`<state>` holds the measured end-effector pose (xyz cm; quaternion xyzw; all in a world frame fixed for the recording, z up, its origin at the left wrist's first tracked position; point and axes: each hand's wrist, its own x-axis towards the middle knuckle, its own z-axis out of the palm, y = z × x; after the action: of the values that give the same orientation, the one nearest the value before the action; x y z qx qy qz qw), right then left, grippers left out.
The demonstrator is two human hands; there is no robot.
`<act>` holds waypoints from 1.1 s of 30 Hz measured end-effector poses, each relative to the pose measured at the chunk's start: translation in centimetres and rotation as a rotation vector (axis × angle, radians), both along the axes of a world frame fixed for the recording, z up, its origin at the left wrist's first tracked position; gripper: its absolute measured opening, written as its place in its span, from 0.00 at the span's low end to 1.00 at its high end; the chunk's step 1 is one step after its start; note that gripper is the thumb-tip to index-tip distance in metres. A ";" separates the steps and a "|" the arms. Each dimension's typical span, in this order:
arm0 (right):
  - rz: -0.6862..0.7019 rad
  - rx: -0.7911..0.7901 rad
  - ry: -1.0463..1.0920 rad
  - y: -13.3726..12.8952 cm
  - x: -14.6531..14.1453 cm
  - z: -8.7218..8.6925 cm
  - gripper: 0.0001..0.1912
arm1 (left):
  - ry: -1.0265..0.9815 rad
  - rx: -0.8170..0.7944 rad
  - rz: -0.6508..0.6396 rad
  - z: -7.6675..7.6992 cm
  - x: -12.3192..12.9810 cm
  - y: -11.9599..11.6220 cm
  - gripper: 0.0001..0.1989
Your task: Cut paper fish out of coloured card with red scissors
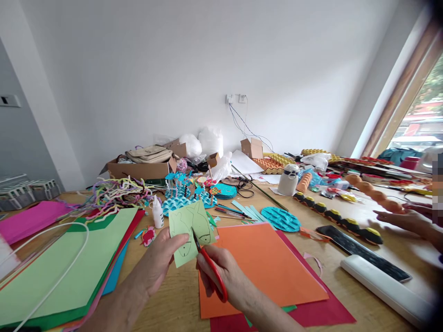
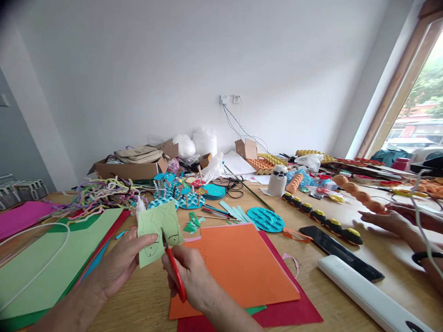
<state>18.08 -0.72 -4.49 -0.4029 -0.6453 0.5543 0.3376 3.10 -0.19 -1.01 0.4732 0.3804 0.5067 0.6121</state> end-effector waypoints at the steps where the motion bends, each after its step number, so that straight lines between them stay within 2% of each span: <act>1: -0.004 0.003 0.000 0.0 0.0 0.0 0.19 | 0.003 0.007 -0.002 0.0 0.0 0.0 0.18; 15: -0.079 -0.048 0.031 -0.4 -0.7 0.0 0.22 | -0.004 0.035 -0.031 -0.4 -0.1 0.0 0.15; 33: -0.072 -0.010 0.044 -0.4 -0.7 -0.5 0.21 | -0.022 0.034 -0.048 -0.7 -0.1 -0.1 0.17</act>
<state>17.37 -1.11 -4.95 -0.4154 -0.6199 0.5538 0.3694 2.96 -0.34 -1.66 0.4870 0.3533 0.5035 0.6201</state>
